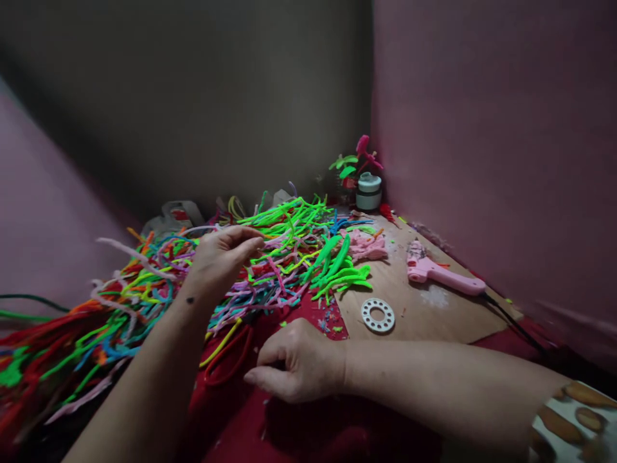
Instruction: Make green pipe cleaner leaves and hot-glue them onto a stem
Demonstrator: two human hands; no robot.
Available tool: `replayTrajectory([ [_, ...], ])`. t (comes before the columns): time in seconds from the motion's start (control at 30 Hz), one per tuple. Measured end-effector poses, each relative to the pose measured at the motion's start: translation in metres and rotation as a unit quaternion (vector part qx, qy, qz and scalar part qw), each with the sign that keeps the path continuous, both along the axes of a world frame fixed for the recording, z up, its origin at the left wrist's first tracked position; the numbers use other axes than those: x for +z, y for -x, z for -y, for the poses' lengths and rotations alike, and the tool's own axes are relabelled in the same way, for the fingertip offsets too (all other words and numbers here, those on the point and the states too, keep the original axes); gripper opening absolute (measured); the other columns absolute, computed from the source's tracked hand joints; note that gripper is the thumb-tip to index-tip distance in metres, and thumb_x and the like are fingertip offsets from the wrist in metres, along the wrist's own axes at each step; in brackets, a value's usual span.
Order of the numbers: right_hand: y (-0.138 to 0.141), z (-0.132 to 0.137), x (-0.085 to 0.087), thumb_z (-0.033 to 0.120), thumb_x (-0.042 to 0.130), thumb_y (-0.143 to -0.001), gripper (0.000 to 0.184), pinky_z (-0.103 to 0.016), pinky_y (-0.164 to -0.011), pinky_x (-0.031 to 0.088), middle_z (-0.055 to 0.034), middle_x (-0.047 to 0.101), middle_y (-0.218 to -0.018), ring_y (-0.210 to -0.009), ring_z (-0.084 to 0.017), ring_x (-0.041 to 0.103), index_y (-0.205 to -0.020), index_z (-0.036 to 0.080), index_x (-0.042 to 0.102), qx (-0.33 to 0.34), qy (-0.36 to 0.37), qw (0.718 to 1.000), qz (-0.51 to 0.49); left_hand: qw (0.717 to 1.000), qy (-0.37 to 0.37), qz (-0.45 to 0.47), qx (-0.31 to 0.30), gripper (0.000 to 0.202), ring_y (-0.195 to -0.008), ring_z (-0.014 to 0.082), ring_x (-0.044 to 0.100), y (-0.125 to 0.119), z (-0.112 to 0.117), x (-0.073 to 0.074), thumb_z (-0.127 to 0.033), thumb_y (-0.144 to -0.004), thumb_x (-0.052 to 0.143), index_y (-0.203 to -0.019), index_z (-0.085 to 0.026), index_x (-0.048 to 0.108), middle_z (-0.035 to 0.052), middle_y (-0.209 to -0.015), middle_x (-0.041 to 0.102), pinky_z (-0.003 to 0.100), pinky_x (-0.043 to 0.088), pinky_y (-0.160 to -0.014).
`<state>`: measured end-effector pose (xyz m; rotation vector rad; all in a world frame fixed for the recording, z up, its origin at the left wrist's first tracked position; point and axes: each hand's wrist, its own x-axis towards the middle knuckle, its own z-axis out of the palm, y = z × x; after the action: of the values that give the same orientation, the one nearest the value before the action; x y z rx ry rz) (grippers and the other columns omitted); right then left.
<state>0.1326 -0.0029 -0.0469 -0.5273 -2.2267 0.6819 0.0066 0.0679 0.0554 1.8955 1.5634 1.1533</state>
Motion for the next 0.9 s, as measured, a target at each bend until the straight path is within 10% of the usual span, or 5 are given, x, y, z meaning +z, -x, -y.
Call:
replayTrajectory([
  [0.2, -0.002, 0.004, -0.001, 0.023, 0.05, -0.08, 0.032, -0.019, -0.046, 0.026, 0.0027, 0.043, -0.046, -0.045, -0.005, 0.037, -0.049, 0.014, 0.045, 0.026, -0.001, 0.999, -0.044, 0.998, 0.026, -0.03, 0.05, 0.025, -0.054, 0.0096, 0.051, 0.051, 0.004, 0.005, -0.033, -0.067, 0.063, -0.08, -0.013, 0.067, -0.0004, -0.06, 0.059, 0.019, 0.039, -0.051],
  [0.37, -0.005, 0.006, 0.003, 0.021, 0.051, -0.08, 0.034, -0.02, -0.046, 0.023, 0.0037, 0.037, -0.046, -0.044, -0.005, 0.032, -0.049, 0.014, 0.042, 0.03, 0.031, 0.999, -0.033, 0.991, 0.103, -0.078, -0.038, 0.024, -0.059, 0.0113, 0.053, 0.07, 0.015, -0.005, -0.035, -0.068, 0.06, -0.078, -0.014, 0.067, 0.0006, -0.065, 0.062, 0.022, 0.042, -0.056],
  [0.57, -0.007, 0.008, 0.006, 0.021, 0.051, -0.082, 0.034, -0.022, -0.047, 0.023, 0.0032, 0.037, -0.048, -0.046, -0.006, 0.033, -0.05, 0.014, 0.042, 0.026, 0.037, 0.999, -0.009, 0.94, 0.156, -0.273, -0.133, 0.023, -0.073, 0.0132, 0.057, 0.094, 0.028, -0.01, -0.034, -0.068, 0.059, -0.08, -0.016, 0.067, 0.001, -0.077, 0.065, 0.023, 0.043, -0.067],
  [0.9, -0.01, 0.009, 0.007, 0.021, 0.049, -0.085, 0.029, -0.022, -0.05, 0.028, -0.0009, 0.047, -0.051, -0.049, -0.007, 0.042, -0.058, 0.011, 0.056, 0.012, 0.029, 0.999, 0.024, 0.846, 0.254, -0.467, -0.04, 0.018, -0.056, 0.0107, 0.051, 0.14, 0.074, -0.015, -0.025, -0.072, 0.049, -0.065, -0.021, 0.065, -0.0023, -0.058, 0.058, 0.021, 0.032, -0.054],
])
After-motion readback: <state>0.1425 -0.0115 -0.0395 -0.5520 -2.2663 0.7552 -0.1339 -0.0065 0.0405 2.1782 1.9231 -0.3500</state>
